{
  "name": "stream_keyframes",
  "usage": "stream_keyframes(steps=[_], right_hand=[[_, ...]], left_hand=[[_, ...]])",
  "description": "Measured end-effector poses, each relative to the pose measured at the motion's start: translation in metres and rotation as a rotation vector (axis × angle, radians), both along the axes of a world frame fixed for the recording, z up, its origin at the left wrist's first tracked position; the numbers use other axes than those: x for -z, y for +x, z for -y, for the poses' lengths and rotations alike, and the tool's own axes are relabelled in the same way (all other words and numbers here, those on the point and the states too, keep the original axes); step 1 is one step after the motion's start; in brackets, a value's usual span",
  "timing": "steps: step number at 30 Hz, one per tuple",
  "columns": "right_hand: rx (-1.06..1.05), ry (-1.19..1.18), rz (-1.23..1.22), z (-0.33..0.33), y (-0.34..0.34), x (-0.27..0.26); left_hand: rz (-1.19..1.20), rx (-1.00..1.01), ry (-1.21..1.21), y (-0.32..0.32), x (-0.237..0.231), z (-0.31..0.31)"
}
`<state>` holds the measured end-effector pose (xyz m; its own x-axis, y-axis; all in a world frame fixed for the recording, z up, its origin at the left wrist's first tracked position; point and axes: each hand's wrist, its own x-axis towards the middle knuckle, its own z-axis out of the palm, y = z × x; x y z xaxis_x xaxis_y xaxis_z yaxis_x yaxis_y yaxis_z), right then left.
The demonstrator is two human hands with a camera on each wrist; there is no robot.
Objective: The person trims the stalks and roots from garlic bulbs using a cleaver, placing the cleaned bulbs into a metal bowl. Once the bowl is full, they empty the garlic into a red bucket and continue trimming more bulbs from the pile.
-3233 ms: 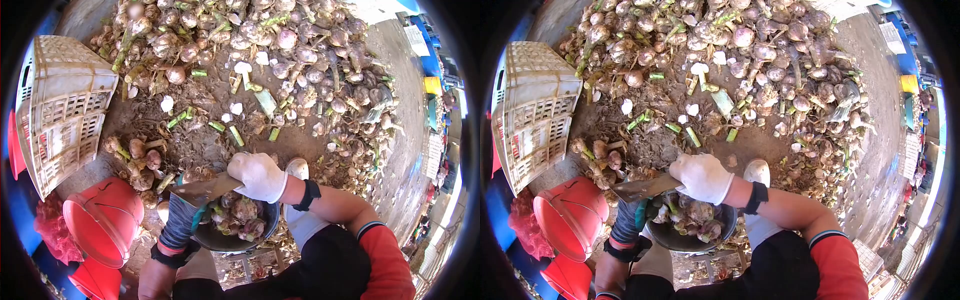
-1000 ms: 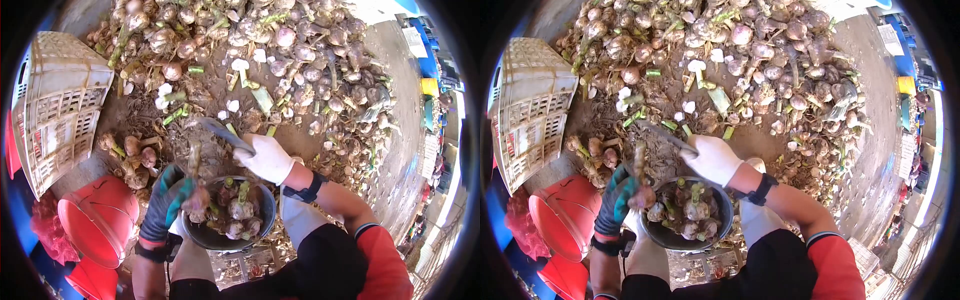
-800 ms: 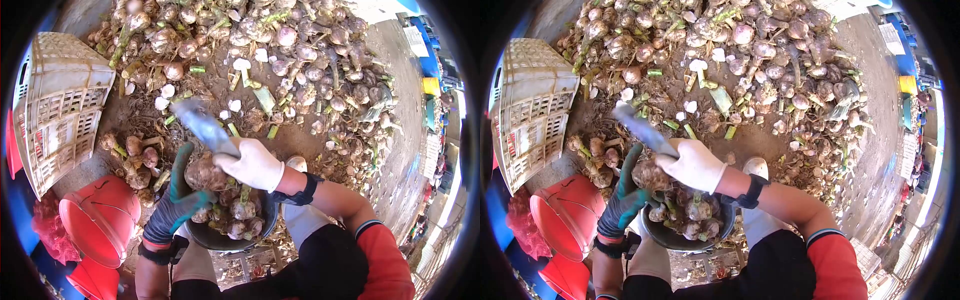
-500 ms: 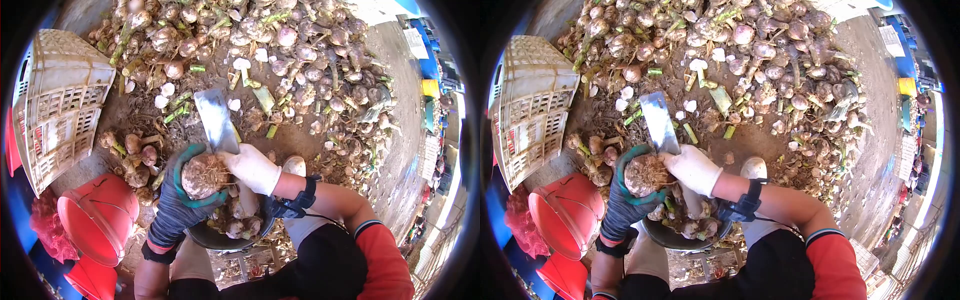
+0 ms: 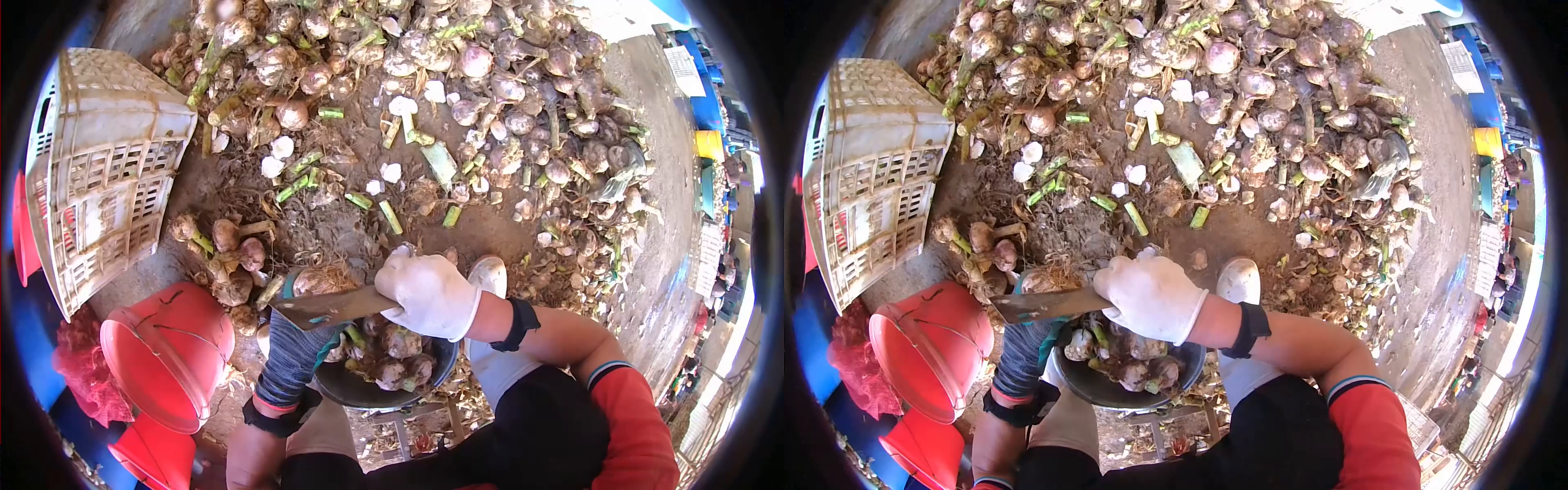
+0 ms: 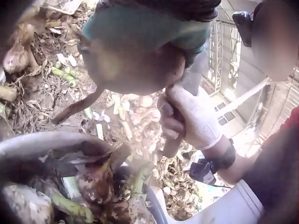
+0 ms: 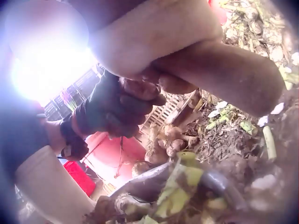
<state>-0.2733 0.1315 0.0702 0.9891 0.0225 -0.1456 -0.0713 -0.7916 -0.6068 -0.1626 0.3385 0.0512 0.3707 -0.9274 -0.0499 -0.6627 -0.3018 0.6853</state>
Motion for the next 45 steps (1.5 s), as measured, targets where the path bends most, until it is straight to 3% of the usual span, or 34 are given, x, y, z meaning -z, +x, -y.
stream_keyframes(steps=[2,6,8,9,11,12,14,15,17,18,20,22,23,24,25,26,28,30,32,34,38,40,42,45], right_hand=[[-0.006,0.011,0.029,-0.001,-0.003,0.013],[-0.028,-0.03,0.1,0.001,0.0,0.034],[-0.004,-0.02,0.178,0.005,0.001,0.043],[-0.002,-0.044,0.16,0.004,0.002,0.039],[-0.012,-0.031,0.168,0.004,0.004,0.037],[-0.03,-0.02,0.196,0.006,0.008,0.037],[-0.022,0.006,0.246,0.003,0.008,0.042],[-0.011,0.026,0.29,0.003,0.007,0.044],[-0.028,0.027,0.258,0.005,0.007,0.04],[-0.05,0.03,0.23,0.005,0.009,0.039],[-0.008,0.003,0.14,0.007,0.008,0.042],[0.025,-0.193,-0.153,0.027,0.007,0.075],[0.32,0.072,-0.268,0.044,0.0,0.077],[0.373,0.024,-0.025,0.042,-0.003,0.064],[0.412,0.054,-0.015,0.037,-0.001,0.053],[0.471,0.073,0.0,0.035,0.001,0.042],[0.431,0.081,0.003,0.037,0.008,0.051],[0.407,0.102,-0.011,0.032,0.005,0.055],[0.359,0.127,-0.024,0.026,-0.001,0.05],[0.394,0.21,-0.047,0.021,-0.006,0.052],[0.335,0.083,-0.109,0.012,-0.007,0.045],[0.273,0.093,-0.067,0.007,-0.007,0.04],[0.198,0.055,0.012,0.0,-0.009,0.036],[0.155,0.12,0.042,-0.01,-0.005,0.031]], left_hand=[[-0.72,-0.367,0.358,-0.002,-0.003,0.001],[-0.774,-0.409,0.206,-0.011,0.0,-0.006],[-0.93,-0.434,0.021,-0.014,-0.004,-0.004],[-0.927,-0.437,0.016,-0.011,-0.009,-0.002],[-1.269,-0.55,0.191,-0.005,-0.024,0.0],[-1.266,-0.548,0.186,-0.006,-0.018,-0.003],[-0.633,-0.232,-0.068,-0.011,-0.004,-0.014],[-0.635,-0.233,-0.066,-0.013,-0.005,-0.018],[-1.358,-0.546,-0.028,-0.014,-0.01,-0.019],[-1.357,-0.551,-0.026,-0.012,-0.012,-0.02],[-0.828,-0.228,0.409,-0.004,-0.018,-0.016],[-2.279,-0.383,0.048,-0.013,-0.041,-0.001],[-1.825,-0.048,0.015,-0.016,-0.059,0.008],[-1.326,0.213,-0.053,-0.018,-0.067,0.015],[-1.394,0.206,0.114,-0.031,-0.042,0.003],[-1.331,0.178,0.139,-0.016,-0.057,0.021],[-1.005,0.191,0.051,-0.015,-0.06,0.024],[-0.678,0.048,0.186,-0.005,-0.04,0.008],[-0.039,-0.202,0.266,0.009,-0.007,-0.037],[0.228,-0.403,0.532,0.02,0.024,-0.082],[0.451,-0.567,0.381,0.02,0.091,-0.121],[0.108,-0.728,0.289,0.023,0.108,-0.123],[0.138,-0.723,0.334,0.03,0.097,-0.114],[-0.172,-0.664,0.064,0.025,0.066,-0.089]])
